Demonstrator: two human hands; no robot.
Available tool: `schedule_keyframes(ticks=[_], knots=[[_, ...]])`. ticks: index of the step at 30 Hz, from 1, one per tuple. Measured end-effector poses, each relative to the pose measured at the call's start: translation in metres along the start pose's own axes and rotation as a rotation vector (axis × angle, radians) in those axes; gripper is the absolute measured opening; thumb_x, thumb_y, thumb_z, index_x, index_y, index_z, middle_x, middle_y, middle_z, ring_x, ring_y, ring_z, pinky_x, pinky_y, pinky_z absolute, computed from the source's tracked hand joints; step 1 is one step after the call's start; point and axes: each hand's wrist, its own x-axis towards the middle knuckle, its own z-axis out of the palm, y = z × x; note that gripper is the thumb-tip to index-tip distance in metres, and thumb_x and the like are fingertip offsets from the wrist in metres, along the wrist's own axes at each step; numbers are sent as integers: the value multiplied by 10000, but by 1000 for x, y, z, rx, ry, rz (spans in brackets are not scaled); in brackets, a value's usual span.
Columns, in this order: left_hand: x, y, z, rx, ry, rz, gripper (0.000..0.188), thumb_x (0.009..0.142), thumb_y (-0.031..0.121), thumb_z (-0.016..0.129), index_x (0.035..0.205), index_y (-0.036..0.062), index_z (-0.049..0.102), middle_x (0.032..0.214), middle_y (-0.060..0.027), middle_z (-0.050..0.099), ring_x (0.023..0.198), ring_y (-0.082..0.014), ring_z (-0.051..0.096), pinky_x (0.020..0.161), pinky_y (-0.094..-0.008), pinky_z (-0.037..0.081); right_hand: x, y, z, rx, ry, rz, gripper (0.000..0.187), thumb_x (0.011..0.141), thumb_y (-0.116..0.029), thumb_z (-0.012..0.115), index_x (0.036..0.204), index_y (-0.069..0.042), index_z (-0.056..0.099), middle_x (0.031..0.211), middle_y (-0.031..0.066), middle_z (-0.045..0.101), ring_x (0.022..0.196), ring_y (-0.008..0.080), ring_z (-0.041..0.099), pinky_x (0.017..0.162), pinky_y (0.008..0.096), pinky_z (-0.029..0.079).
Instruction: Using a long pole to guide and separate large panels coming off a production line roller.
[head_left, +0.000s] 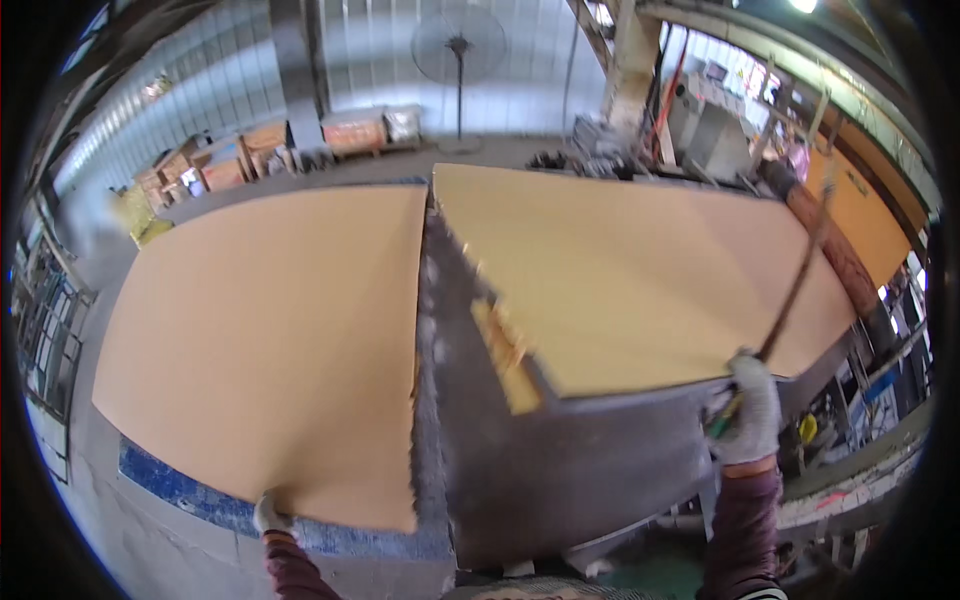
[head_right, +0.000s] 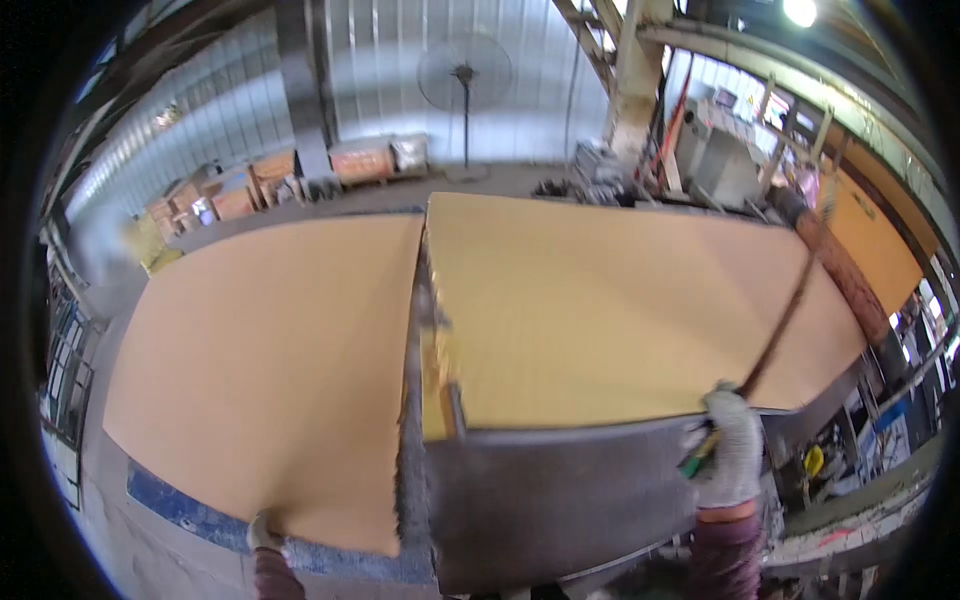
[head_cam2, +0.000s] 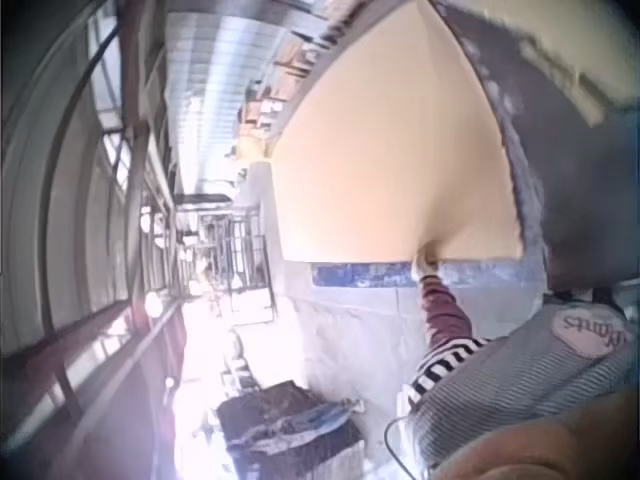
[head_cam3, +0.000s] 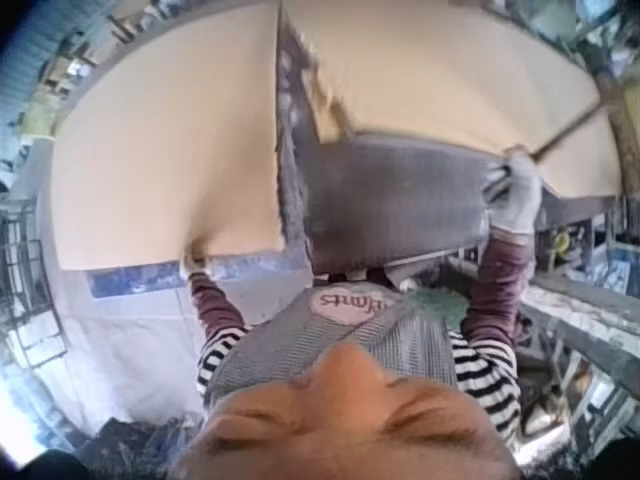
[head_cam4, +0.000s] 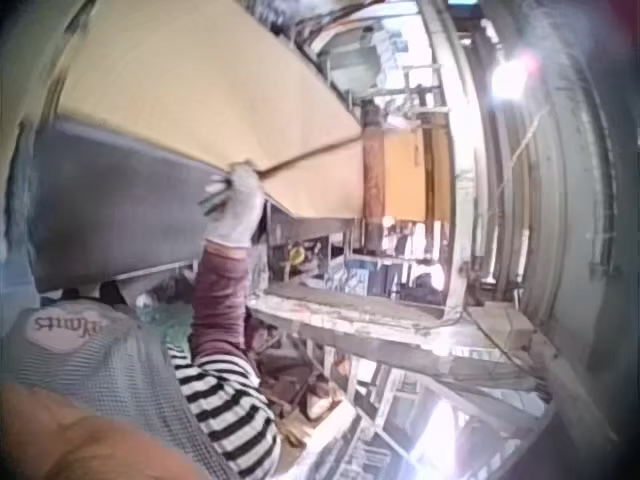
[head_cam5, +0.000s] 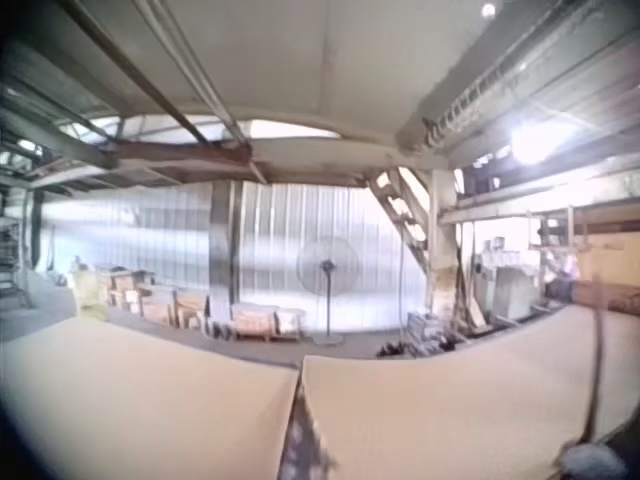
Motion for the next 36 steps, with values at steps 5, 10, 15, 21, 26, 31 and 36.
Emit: schedule_keyframes(ticks=[5, 10, 15, 21, 26, 31, 36], knots=[[-22, -8, 52, -35, -39, 4, 204, 869, 114, 600, 1057, 46, 643, 998, -92, 655, 942, -292, 646, 795, -436, 576, -67, 1, 32, -151, -250, 130, 317, 884, -193, 637, 1175, -78, 582, 887, 16, 598, 622, 149, 595, 550, 249, 500], [-65, -95, 100, 208, -417, 52, 315, 926, 210, 529, 1193, 55, 591, 1118, -147, 642, 979, -342, 649, 707, -490, 565, -119, 74, 42, -404, -646, 759, 289, 917, -121, 580, 1157, 39, 564, 902, 160, 661, 757, 235, 689, 632, 322, 554], [-219, -116, 206, -387, -623, -651, 587, 929, 571, 463, 1273, 108, 567, 1257, -137, 604, 1106, -328, 596, 828, -541, 513, -95, 107, -15, -615, -723, 949, 317, 896, -127, 631, 1160, 41, 582, 923, 129, 677, 718, 165, 655, 680, 291, 544], [-307, -81, 228, -326, -457, -331, 541, 895, 473, 592, 1194, 24, 628, 1167, -151, 658, 1047, -317, 621, 861, -476, 547, -95, 89, -57, -1199, -585, 468, 539, 823, -259, 712, 1260, 17, 560, 827, 25, 645, 686, 105, 618, 609, 276, 519], [-247, -130, 183, -115, -376, -510, 520, 882, 444, 644, 1188, 24, 637, 1127, -154, 674, 982, -312, 636, 821, -446, 570, -66, 81, -128, -963, -506, 432, 537, 905, -336, 655, 1344, -56, 525, 782, 14, 611, 628, 88, 593, 545, 247, 504], [-222, -228, 174, 10, -382, -750, 504, 881, 412, 677, 1234, 59, 607, 1143, -143, 660, 959, -313, 635, 791, -450, 582, -36, 60, -180, -866, -373, 563, 470, 983, -425, 524, 1263, -48, 552, 791, 11, 585, 617, 96, 547, 506, 261, 452], [-351, -321, 275, 191, -548, -649, 451, 902, 407, 677, 1209, 88, 592, 1179, -130, 638, 984, -306, 629, 817, -482, 566, 10, 32, -218, -421, -444, 756, 431, 1017, -452, 454, 1092, -49, 587, 641, -22, 510, 440, 85, 473, 378, 246, 406]])
